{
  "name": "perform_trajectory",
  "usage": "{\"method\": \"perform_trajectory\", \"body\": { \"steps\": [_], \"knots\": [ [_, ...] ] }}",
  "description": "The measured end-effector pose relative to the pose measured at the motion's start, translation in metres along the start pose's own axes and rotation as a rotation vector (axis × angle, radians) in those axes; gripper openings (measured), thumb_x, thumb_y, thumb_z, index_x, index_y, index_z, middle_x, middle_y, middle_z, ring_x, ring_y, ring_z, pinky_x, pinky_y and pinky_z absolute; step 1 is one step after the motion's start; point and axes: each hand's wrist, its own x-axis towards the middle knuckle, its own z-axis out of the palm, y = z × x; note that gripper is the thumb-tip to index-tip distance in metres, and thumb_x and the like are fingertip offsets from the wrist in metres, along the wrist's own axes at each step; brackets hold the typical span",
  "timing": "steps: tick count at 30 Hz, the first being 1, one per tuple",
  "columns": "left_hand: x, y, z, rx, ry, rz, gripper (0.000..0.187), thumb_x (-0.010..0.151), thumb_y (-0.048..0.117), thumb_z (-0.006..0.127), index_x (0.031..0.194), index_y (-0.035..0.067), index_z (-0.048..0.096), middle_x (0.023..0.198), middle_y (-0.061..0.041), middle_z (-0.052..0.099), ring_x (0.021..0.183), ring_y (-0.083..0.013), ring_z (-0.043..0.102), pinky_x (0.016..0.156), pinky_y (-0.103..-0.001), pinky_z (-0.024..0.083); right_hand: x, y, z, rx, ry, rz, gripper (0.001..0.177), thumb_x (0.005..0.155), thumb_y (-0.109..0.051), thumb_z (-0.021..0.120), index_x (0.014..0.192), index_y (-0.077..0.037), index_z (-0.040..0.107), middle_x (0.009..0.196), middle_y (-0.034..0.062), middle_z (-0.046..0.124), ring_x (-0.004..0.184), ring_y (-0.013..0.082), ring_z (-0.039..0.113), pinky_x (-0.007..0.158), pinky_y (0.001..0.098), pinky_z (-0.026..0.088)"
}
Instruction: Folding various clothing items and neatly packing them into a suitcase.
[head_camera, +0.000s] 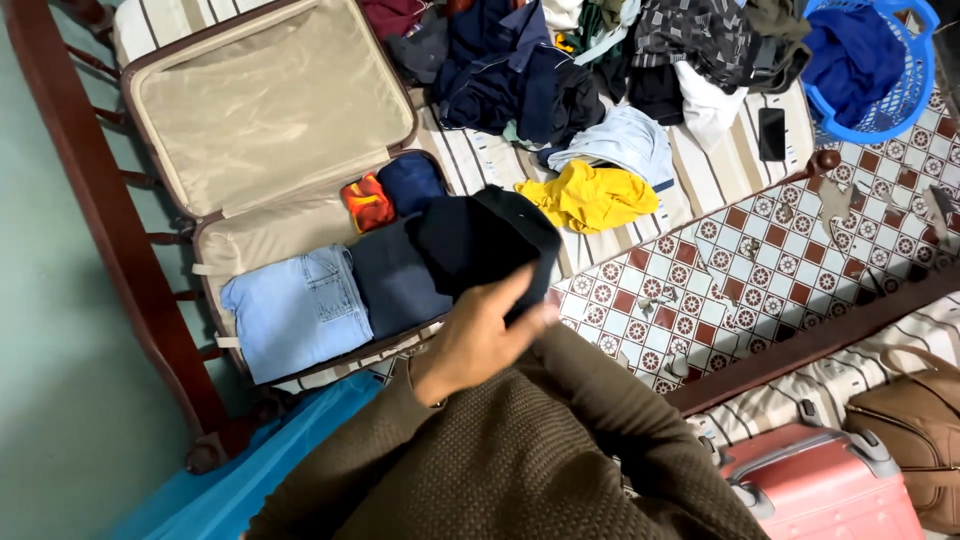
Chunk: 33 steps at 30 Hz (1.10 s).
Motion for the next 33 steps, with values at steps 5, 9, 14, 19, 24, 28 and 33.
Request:
{"method": "perform_trajectory", "body": {
  "steps": [5, 9, 14, 19, 24, 28, 33],
  "knots": [
    [-0.01, -0.007, 0.006, 0.048, -0.258, 0.45, 0.071, 0.095, 0.029, 0.076, 0.147, -0.009, 0.045, 0.131, -0.029, 0.065, 0.12, -0.0336, 0.069, 0.101, -0.039, 0.054, 0.015, -0.008, -0.028, -0.146, -0.022, 0.403, 0.072, 0.101, -0.033, 0.061, 0.153, 0.008, 0.035, 0.156, 0.0265, 0.042, 0.144, 0.0368, 0.044, 0.122, 0.044, 0.035],
    [-0.011, -0.004, 0.008, -0.159, -0.656, 0.086, 0.069, 0.09, 0.027, 0.071, 0.149, -0.003, 0.05, 0.115, -0.023, 0.074, 0.101, -0.0264, 0.075, 0.092, -0.034, 0.056, 0.032, -0.025, -0.066, -0.258, -0.029, 0.717, 0.067, 0.102, -0.033, 0.059, 0.153, 0.005, 0.038, 0.154, 0.0221, 0.046, 0.142, 0.0324, 0.047, 0.121, 0.0423, 0.038],
    [0.015, -0.049, -0.028, 0.115, 0.175, -0.004, 0.058, 0.089, 0.029, 0.077, 0.129, -0.008, 0.059, 0.128, -0.024, 0.07, 0.122, -0.0299, 0.069, 0.105, -0.037, 0.051, 0.068, -0.048, -0.103, -0.399, -0.061, 1.104, 0.062, 0.103, -0.034, 0.057, 0.152, 0.002, 0.042, 0.152, 0.0167, 0.05, 0.138, 0.0268, 0.051, 0.119, 0.0402, 0.042],
    [0.012, -0.072, -0.098, -0.081, 0.486, 0.011, 0.071, 0.092, 0.016, 0.076, 0.15, -0.006, 0.041, 0.153, -0.021, 0.049, 0.142, -0.0279, 0.048, 0.119, -0.036, 0.038, 0.079, -0.09, -0.096, -0.529, 0.064, 1.362, 0.055, 0.102, -0.032, 0.053, 0.147, -0.002, 0.047, 0.145, 0.0123, 0.058, 0.129, 0.0224, 0.06, 0.112, 0.0382, 0.049],
    [0.022, -0.086, -0.116, -0.227, 0.443, 0.175, 0.086, 0.092, 0.0, 0.066, 0.166, 0.001, 0.021, 0.171, -0.016, 0.027, 0.154, -0.0224, 0.034, 0.124, -0.034, 0.031, 0.079, -0.091, -0.09, -0.676, 0.128, 1.413, 0.043, 0.101, -0.025, 0.053, 0.138, -0.005, 0.056, 0.128, 0.0112, 0.064, 0.109, 0.0208, 0.062, 0.093, 0.0368, 0.048],
    [0.047, -0.154, -0.097, 0.03, 0.385, 0.12, 0.076, 0.096, 0.005, 0.069, 0.161, 0.002, 0.03, 0.163, -0.019, 0.042, 0.147, -0.0239, 0.045, 0.12, -0.033, 0.037, 0.077, -0.079, -0.093, -0.907, 0.007, 1.436, 0.028, 0.103, -0.016, 0.058, 0.127, -0.008, 0.069, 0.101, 0.0107, 0.067, 0.079, 0.0196, 0.054, 0.063, 0.0351, 0.037],
    [0.05, -0.246, -0.067, 0.135, 0.352, -0.086, 0.05, 0.103, 0.024, 0.074, 0.143, 0.0, 0.056, 0.136, -0.019, 0.065, 0.128, -0.0247, 0.06, 0.11, -0.034, 0.046, 0.079, -0.061, -0.087, -1.399, -0.688, 0.879, 0.021, 0.096, -0.002, 0.058, 0.114, -0.001, 0.067, 0.103, 0.0056, 0.072, 0.095, 0.0141, 0.063, 0.086, 0.0303, 0.052]
  ]
}}
